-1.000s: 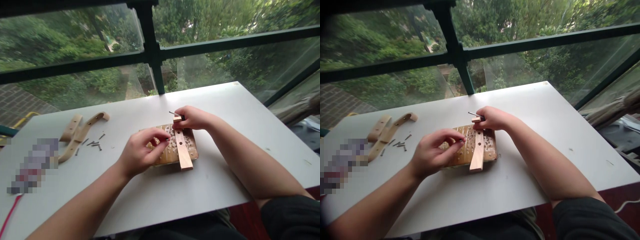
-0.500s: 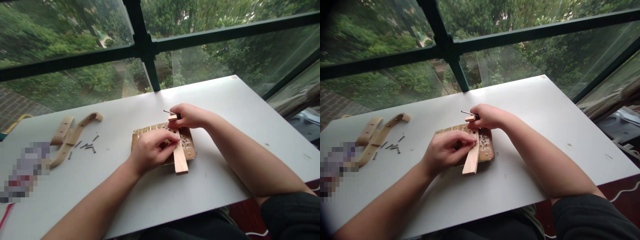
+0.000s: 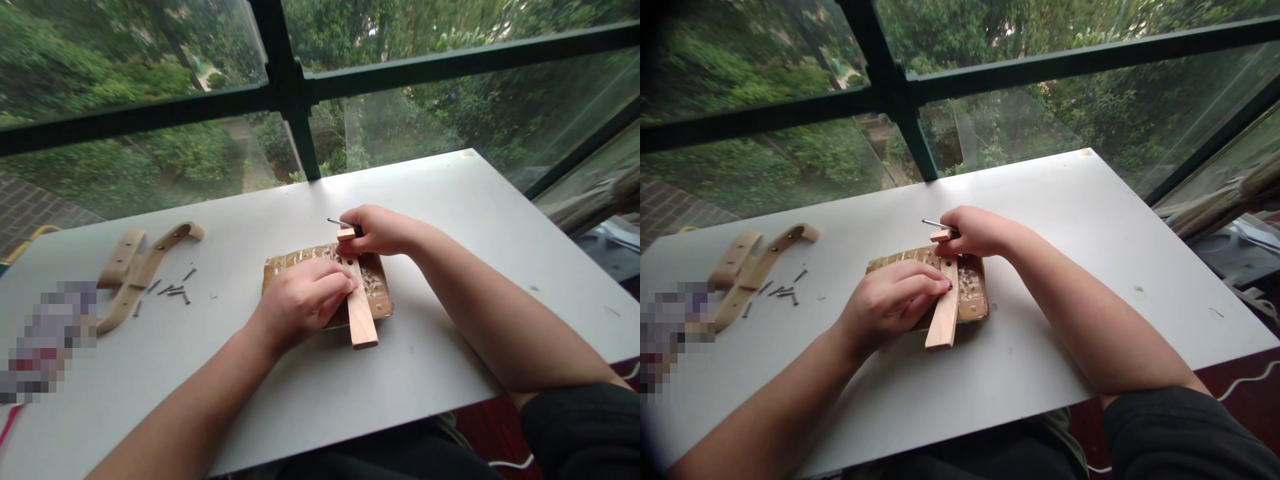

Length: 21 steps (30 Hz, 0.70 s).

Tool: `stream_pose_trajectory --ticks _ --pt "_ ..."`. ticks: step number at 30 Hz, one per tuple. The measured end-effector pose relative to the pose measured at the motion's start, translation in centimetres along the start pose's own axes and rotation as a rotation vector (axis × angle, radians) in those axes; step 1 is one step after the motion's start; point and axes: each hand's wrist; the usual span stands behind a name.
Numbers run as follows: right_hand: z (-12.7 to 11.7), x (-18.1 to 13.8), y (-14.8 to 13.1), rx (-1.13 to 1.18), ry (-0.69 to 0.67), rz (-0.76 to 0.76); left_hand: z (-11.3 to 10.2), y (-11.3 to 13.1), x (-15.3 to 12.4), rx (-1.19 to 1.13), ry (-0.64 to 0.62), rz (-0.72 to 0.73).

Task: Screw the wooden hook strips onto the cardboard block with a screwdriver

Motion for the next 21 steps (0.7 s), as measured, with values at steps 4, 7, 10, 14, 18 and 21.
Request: stream_pose_trajectory --ticks 4,7,10,14,18,21 --pt "-0.04 0.00 -0.01 -0.011 0.004 0.000 0.12 -0.06 0.10 -0.006 -0.015 0.026" --pt "-0.06 0.00 -0.07 -0.017 0.006 -0.003 0.29 -0.13 0.17 -0.050 -0.017 0.008" --pt "-0.03 -0.01 -0.14 -0.021 0.012 0.000 0.20 -0.01 0.25 -0.092 -0.039 0.003" --pt "-0.01 0.02 -0.17 -0.027 0.015 0.001 -0.26 0.43 0.39 -0.127 -0.053 0.012" --pt "0.00 0.01 -0.10 -0.035 0.017 0.003 -0.39 0.76 0.54 -0.151 -0.042 0.013" --pt "0.09 0.00 -0.02 -0.038 0.017 0.003 -0.16 0.77 0.55 -0.145 -0.033 -0.001"
Point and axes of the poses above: each hand's wrist, its own x-axis towards the middle knuckle, its own z-axis out of the palm, y = z × x, and after that the axes turned 5 degrees about z, right-handed
